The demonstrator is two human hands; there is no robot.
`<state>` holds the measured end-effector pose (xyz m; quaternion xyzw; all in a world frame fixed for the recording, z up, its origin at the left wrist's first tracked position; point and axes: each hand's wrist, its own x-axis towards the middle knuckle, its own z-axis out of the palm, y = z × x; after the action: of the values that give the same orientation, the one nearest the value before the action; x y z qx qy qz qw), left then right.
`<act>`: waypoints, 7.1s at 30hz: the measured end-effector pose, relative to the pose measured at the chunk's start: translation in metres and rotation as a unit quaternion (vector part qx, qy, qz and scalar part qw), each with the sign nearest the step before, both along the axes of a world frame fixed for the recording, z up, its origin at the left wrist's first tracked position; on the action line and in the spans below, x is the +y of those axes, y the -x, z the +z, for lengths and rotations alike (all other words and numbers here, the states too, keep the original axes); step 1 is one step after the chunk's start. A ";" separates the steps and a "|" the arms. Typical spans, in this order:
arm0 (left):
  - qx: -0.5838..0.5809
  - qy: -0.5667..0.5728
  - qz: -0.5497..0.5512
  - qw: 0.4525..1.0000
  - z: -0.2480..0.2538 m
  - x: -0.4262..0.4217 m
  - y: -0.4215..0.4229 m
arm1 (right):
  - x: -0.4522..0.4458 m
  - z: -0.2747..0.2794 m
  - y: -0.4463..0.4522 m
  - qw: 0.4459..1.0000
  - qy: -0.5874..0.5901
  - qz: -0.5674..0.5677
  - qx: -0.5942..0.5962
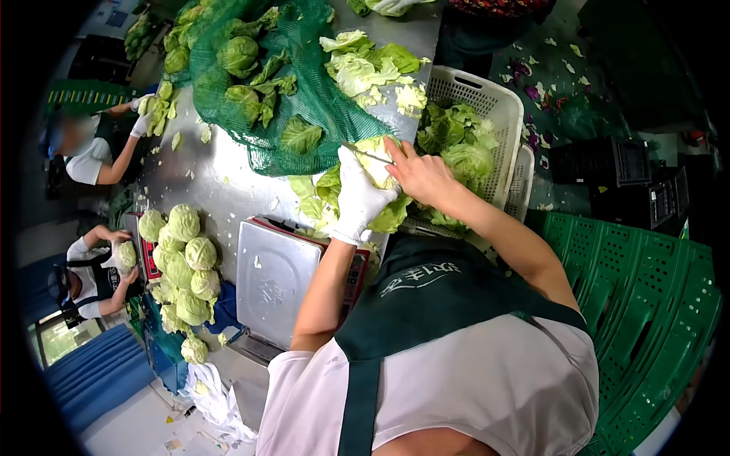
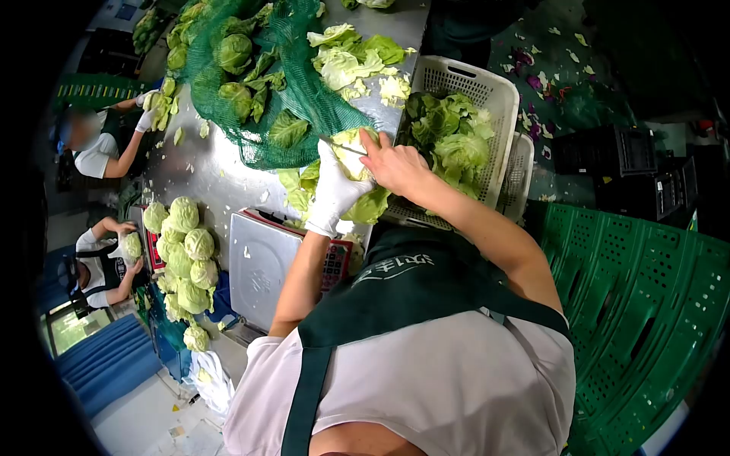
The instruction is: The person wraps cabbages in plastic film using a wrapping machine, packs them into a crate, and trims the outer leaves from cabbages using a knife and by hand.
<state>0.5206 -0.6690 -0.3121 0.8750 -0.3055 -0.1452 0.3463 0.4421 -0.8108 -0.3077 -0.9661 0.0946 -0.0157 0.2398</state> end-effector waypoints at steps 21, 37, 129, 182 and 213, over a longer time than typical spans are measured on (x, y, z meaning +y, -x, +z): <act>0.058 0.010 0.137 0.989 0.006 0.021 0.019 | 0.010 -0.008 0.028 0.952 -0.242 -0.187 -0.017; -0.014 -0.058 0.133 0.989 0.017 -0.015 0.026 | 0.021 0.013 0.006 0.976 -0.149 -0.158 0.032; -0.119 0.013 0.110 0.987 -0.010 0.027 0.017 | 0.016 -0.037 -0.012 0.913 -0.331 -0.240 -0.017; 0.414 0.405 0.275 0.768 -0.017 0.062 0.072 | -0.056 -0.075 0.037 0.970 -0.052 -0.238 0.013; 0.310 0.362 0.013 0.879 0.002 0.097 0.041 | 0.014 -0.018 0.027 0.927 -0.312 -0.184 -0.093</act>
<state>0.4795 -0.5725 -0.3105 0.6026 -0.2025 -0.2839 0.7178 0.4149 -0.7968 -0.3260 -0.8023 0.2480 -0.1190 0.5298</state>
